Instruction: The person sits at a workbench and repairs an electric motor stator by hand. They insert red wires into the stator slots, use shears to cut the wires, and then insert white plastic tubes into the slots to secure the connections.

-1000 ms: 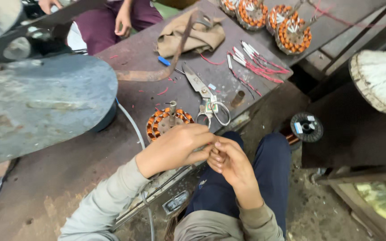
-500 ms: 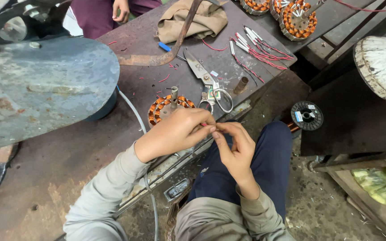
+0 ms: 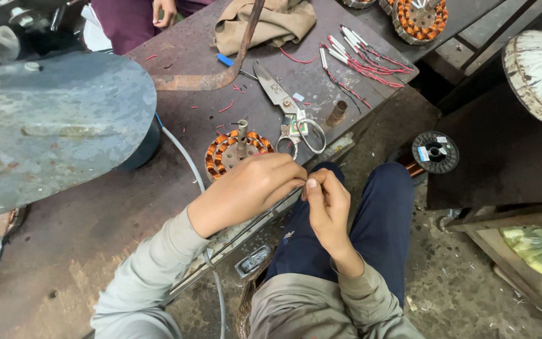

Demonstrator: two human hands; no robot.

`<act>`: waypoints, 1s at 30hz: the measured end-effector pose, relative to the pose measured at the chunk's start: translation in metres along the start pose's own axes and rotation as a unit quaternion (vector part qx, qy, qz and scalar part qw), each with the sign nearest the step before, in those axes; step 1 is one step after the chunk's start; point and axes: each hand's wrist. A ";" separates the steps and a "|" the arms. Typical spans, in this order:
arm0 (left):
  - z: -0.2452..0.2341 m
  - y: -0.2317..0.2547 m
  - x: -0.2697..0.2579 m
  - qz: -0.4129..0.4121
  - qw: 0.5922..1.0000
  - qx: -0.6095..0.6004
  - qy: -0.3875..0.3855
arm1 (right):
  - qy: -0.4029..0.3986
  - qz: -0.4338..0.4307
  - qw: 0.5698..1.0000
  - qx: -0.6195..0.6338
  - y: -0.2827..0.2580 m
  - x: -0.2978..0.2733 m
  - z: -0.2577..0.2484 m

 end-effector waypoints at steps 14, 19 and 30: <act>-0.005 -0.001 0.003 -0.012 0.997 0.059 0.043 | 0.041 -0.284 0.924 -0.252 -0.030 0.015 0.001; -0.003 0.000 0.003 -0.040 0.999 -0.003 0.031 | 0.038 -0.294 0.918 -0.264 -0.029 0.016 0.002; -0.004 -0.002 0.001 0.025 0.998 0.059 0.007 | -0.017 0.056 0.993 0.100 0.007 0.000 0.004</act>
Point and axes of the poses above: each hand's wrist, its own x-axis towards the middle knuckle, its own z-axis out of the palm, y = z × x, and after that the axes turned 1 degree about z, right-handed
